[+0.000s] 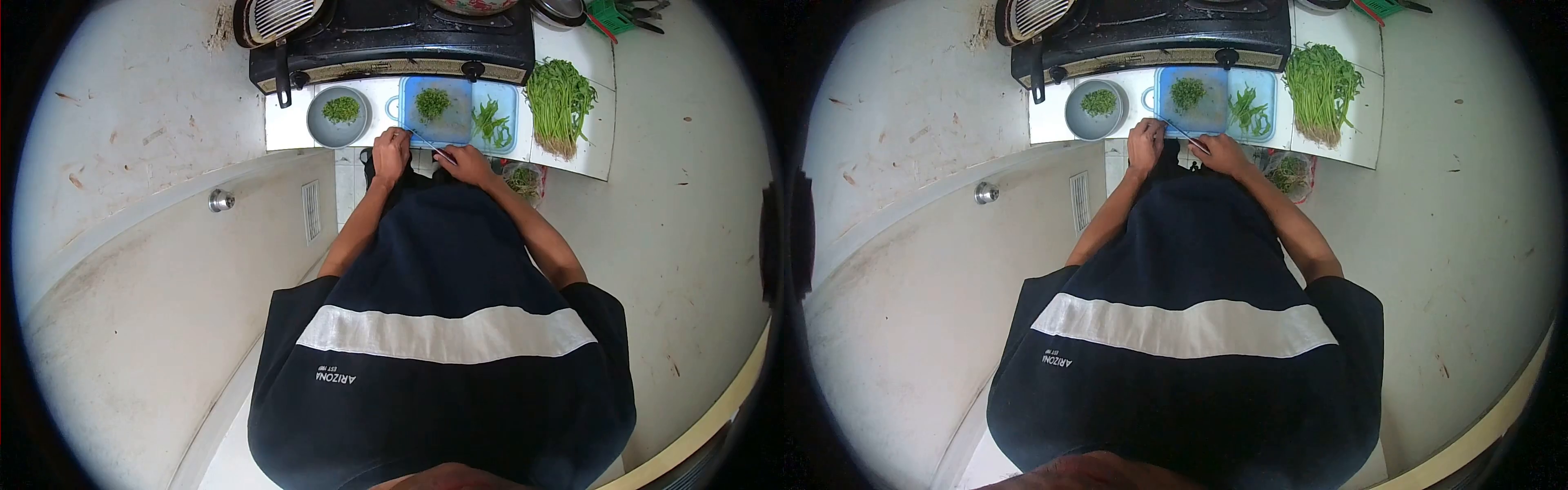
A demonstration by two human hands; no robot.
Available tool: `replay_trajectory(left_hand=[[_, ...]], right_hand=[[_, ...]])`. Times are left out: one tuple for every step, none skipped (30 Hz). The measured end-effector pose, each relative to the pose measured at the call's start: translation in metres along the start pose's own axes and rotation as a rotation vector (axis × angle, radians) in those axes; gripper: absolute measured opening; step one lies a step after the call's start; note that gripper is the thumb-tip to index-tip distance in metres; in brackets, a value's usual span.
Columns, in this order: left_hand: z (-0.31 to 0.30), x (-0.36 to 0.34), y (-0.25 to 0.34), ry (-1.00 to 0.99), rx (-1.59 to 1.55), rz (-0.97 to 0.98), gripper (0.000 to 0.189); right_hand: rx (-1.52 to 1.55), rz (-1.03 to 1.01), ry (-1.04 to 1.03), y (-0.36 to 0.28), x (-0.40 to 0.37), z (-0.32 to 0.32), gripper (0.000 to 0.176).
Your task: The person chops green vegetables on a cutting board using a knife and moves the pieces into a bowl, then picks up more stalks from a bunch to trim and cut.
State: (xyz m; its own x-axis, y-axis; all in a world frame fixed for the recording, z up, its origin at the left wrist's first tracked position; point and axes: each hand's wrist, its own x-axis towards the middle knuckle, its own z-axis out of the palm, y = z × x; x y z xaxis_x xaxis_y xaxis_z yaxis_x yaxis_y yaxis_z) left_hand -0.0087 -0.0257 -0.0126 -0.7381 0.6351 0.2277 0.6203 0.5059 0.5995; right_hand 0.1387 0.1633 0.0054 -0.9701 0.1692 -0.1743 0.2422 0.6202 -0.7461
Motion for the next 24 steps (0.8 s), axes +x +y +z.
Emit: replay_trajectory(left_hand=[[-0.001,0.000,0.000,-0.011,-0.004,-0.005,0.008],[-0.001,0.001,0.000,-0.021,-0.009,-0.010,0.007],[-0.001,0.000,0.000,-0.023,-0.009,-0.011,0.007],[0.000,-0.001,-0.001,-0.028,-0.020,-0.023,0.007],[0.001,-0.001,-0.002,-0.033,-0.032,-0.035,0.008],[0.001,-0.001,-0.002,-0.035,-0.033,-0.036,0.008],[0.001,-0.001,-0.002,-0.041,-0.029,-0.042,0.008],[0.001,-0.001,-0.002,-0.046,-0.024,-0.049,0.009],[0.001,-0.002,-0.002,-0.047,-0.022,-0.050,0.009],[0.001,-0.002,-0.002,-0.031,-0.019,-0.035,0.010],[0.001,-0.002,-0.002,-0.015,-0.018,-0.022,0.011],[0.001,-0.001,-0.001,-0.014,-0.018,-0.022,0.011],[0.000,-0.001,-0.001,0.004,-0.029,0.003,0.011],[-0.001,0.000,-0.001,0.023,-0.039,0.030,0.011],[-0.001,0.000,0.000,0.024,-0.039,0.029,0.011],[-0.001,0.000,0.001,-0.012,-0.072,-0.047,0.011],[-0.001,-0.001,0.002,-0.048,-0.104,-0.124,0.012],[-0.002,0.000,0.004,-0.048,-0.104,-0.124,0.012],[-0.003,0.002,0.007,-0.042,-0.100,-0.154,0.011],[-0.004,0.003,0.009,-0.036,-0.095,-0.184,0.011],[-0.004,0.003,0.008,-0.037,-0.096,-0.184,0.011],[-0.004,0.002,0.008,-0.045,-0.101,-0.193,0.009],[-0.005,0.002,0.007,-0.052,-0.107,-0.204,0.007],[-0.003,0.001,0.004,-0.052,-0.107,-0.205,0.007]], right_hand=[[-0.005,-0.004,0.013,0.001,-0.001,0.001,0.040],[-0.004,-0.003,0.013,0.002,0.000,0.003,0.040],[-0.025,-0.006,0.015,0.003,0.000,0.006,0.039],[-0.047,-0.009,0.017,0.004,0.001,0.008,0.039],[-0.047,-0.006,0.018,0.006,0.002,0.009,0.039],[-0.063,0.011,0.018,0.005,0.003,0.011,0.038],[-0.079,0.027,0.018,0.004,0.004,0.012,0.038],[-0.078,0.028,0.016,0.005,0.003,0.012,0.038],[-0.074,0.022,0.021,0.005,0.002,0.013,0.040],[-0.070,0.015,0.028,0.006,0.002,0.013,0.042],[-0.069,0.013,0.028,0.007,0.001,0.013,0.042],[-0.051,0.026,0.027,0.006,-0.003,0.008,0.042],[-0.033,0.039,0.025,0.004,-0.005,0.005,0.043],[-0.034,0.038,0.026,0.002,-0.003,0.003,0.043],[-0.025,0.022,0.059,0.003,0.000,0.005,0.042],[-0.015,0.005,0.092,0.005,0.002,0.006,0.042],[-0.015,0.005,0.092,0.008,0.005,0.007,0.042],[-0.014,0.004,0.079,0.008,0.007,0.005,0.040],[-0.013,0.005,0.067,0.007,0.008,0.004,0.039],[-0.013,0.006,0.068,0.006,0.007,0.003,0.039],[0.006,0.016,0.054,0.004,0.005,0.001,0.040],[0.024,0.025,0.039,0.002,0.003,0.000,0.040],[0.024,0.023,0.037,0.000,0.003,-0.001,0.040],[0.029,0.025,0.021,0.000,0.002,0.000,0.040]])
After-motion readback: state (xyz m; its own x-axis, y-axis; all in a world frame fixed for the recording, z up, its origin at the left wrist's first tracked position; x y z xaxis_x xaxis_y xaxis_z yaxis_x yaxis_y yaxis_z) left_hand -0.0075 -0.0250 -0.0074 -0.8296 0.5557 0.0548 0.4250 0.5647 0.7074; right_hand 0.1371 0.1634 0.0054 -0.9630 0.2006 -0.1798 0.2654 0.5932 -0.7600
